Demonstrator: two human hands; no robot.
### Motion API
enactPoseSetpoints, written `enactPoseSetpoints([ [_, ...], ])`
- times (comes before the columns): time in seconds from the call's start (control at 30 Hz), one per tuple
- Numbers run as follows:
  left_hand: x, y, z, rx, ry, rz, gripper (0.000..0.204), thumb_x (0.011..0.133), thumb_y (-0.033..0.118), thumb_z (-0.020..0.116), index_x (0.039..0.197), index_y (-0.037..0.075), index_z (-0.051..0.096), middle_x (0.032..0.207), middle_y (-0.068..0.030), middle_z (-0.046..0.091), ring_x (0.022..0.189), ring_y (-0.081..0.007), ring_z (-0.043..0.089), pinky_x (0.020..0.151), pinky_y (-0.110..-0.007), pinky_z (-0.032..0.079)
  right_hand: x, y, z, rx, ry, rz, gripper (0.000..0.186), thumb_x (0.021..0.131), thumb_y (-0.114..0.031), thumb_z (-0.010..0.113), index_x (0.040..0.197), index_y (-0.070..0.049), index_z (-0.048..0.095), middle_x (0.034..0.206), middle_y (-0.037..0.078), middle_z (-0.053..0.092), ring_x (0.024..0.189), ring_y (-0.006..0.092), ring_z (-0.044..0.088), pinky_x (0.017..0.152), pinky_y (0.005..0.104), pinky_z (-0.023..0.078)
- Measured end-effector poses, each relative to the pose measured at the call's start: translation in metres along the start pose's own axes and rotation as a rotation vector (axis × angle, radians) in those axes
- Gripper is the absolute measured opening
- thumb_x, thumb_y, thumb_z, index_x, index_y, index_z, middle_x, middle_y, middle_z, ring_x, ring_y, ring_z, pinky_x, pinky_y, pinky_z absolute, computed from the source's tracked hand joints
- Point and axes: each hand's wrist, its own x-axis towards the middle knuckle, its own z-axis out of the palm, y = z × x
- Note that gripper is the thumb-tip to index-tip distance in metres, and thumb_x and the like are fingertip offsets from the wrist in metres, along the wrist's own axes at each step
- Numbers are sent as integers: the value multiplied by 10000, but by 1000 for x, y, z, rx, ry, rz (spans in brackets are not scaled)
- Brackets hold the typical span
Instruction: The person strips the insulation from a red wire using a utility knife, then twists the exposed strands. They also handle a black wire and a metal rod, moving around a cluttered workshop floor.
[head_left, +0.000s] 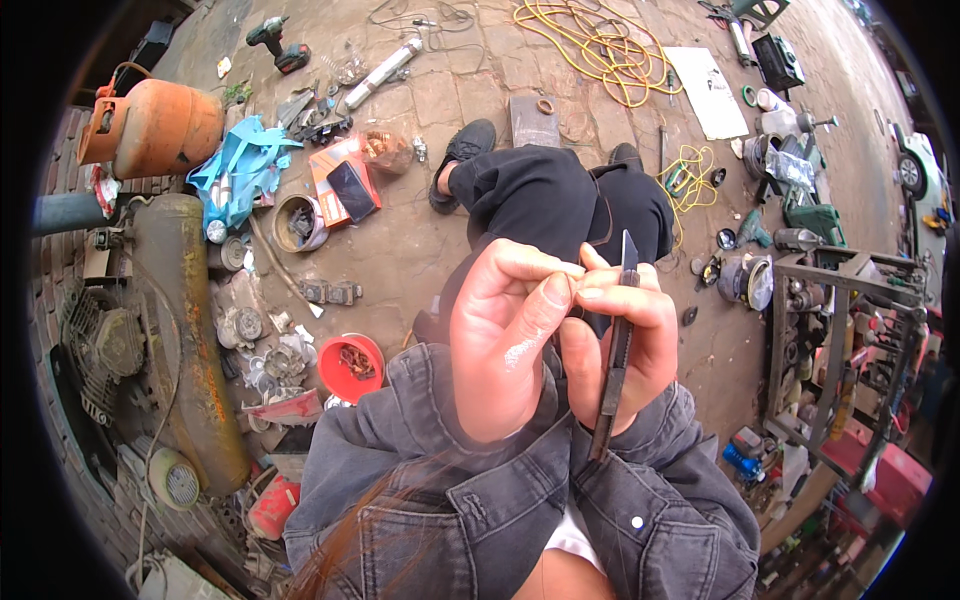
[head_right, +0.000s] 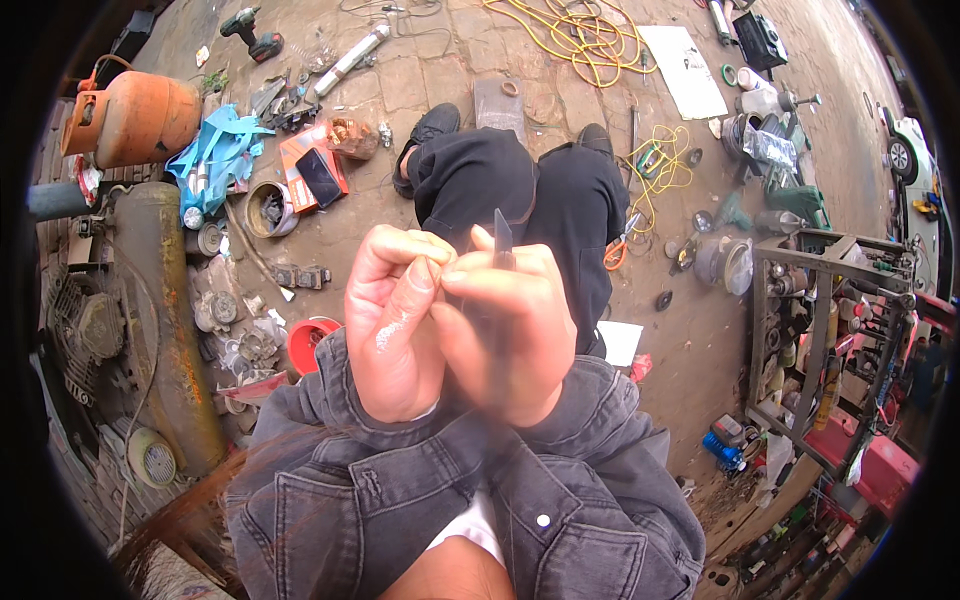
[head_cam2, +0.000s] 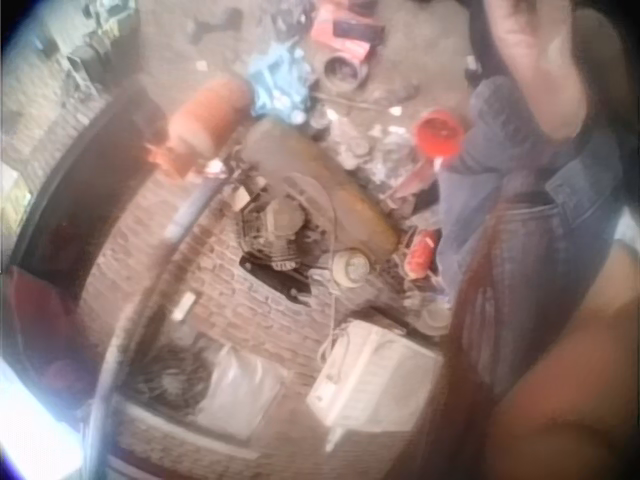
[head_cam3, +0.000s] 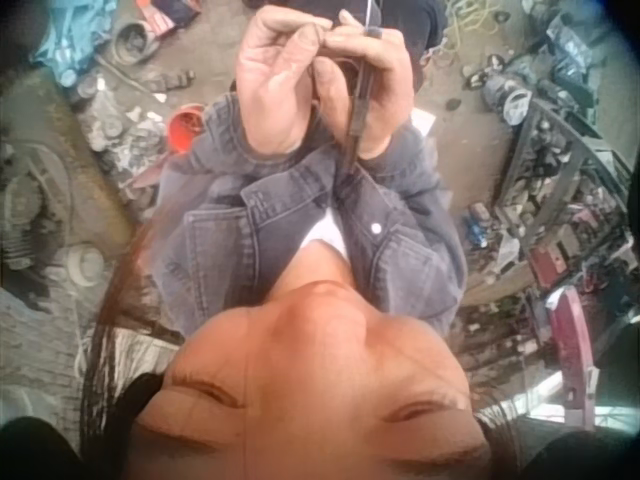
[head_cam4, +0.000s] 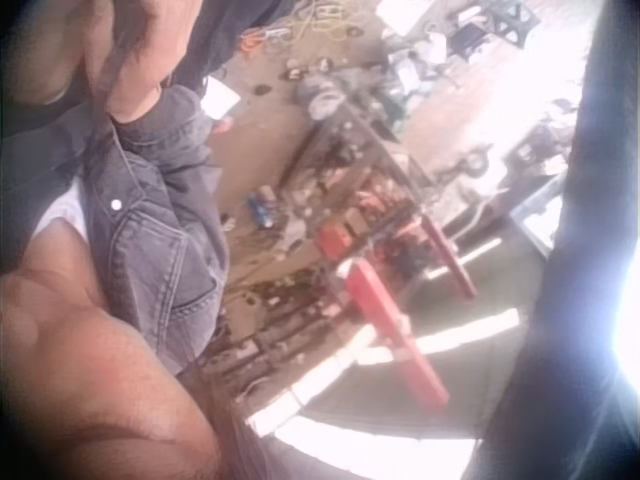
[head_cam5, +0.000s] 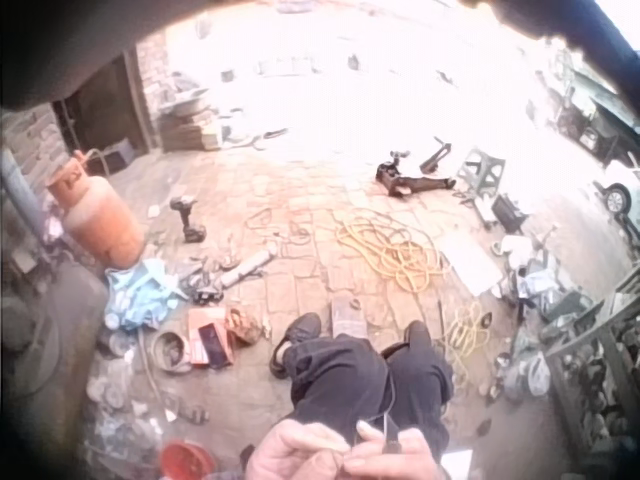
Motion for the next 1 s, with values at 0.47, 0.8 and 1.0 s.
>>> enactPoseSetpoints([
  [0.47,11,4,-17,621,-220,341,170,858,-25,643,1023,18,637,950,-89,601,931,-182,550,823,-302,450,1,-12,-8,198,-12,201,172,824,51,643,923,-23,523,892,93,607,839,162,564,978,441,457],
  [0.8,17,19,-15,1262,-269,859,333,678,33,770,998,115,728,998,-24,637,941,-226,552,823,-337,450,2,-16,-14,261,0,279,201,837,-80,694,930,-16,528,888,77,570,793,133,525,754,281,440],
  [1.0,17,18,-19,1253,-256,821,316,676,44,780,977,123,720,948,-10,639,870,-210,545,770,-324,442,3,-15,-13,344,-4,257,185,833,-75,684,914,-28,524,856,71,571,787,140,531,813,313,462],
])
